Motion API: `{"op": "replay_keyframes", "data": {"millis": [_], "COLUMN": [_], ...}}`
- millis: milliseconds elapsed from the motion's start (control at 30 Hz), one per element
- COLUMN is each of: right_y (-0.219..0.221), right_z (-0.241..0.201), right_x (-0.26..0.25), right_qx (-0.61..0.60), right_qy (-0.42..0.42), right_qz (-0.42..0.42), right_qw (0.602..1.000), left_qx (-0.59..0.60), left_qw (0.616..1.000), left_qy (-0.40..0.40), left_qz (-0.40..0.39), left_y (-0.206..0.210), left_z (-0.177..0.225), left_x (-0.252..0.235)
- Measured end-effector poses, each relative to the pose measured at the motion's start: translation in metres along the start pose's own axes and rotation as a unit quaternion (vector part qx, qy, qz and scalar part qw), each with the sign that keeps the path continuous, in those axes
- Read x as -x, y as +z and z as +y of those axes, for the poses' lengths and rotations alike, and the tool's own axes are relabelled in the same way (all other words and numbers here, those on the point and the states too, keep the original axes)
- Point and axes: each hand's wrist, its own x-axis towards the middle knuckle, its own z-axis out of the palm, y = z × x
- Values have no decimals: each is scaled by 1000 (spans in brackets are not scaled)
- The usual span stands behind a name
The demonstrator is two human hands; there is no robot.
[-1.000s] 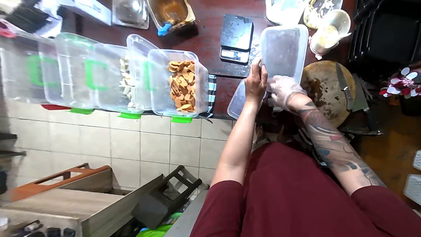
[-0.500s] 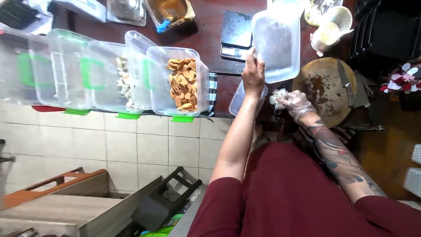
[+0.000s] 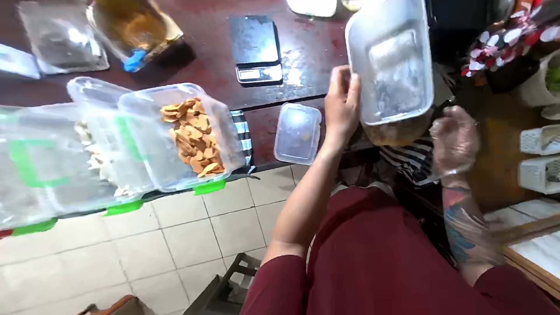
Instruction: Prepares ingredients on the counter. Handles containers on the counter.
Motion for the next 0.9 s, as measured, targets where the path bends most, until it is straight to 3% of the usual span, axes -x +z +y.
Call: {"op": "replay_keyframes", "data": {"millis": [67,167,300,433,567,667,767,900], "right_y": [-57,-125,-170,-191,-196,-190,-179,-162], "right_z": [2,5,35,83,116,141,169,181], "right_x": [15,47,103,140,135,116,97,75], "right_qx": [81,171,229,218,209,231,260,279], "right_qy": [-82,-136,-82,-19,11,32,-16,-88], "right_qz": [15,-63,-133,-170,-217,-296,-378,-428], "right_qw": [993,974,961,961,953,926,889,855], "left_qx": [17,32,16,2,-6,-3,27,96], "left_qw": [998,983,944,906,885,875,863,844], "left_qy": [-29,-90,-171,-236,-309,-364,-424,-484], "left_qz": [-60,-155,-283,-350,-348,-320,-273,-210], "left_y": [39,101,172,232,273,291,300,304], "left_z": [6,2,-25,-63,-95,-121,-143,-167], "left_x": [33,86,148,196,219,226,233,244]}}
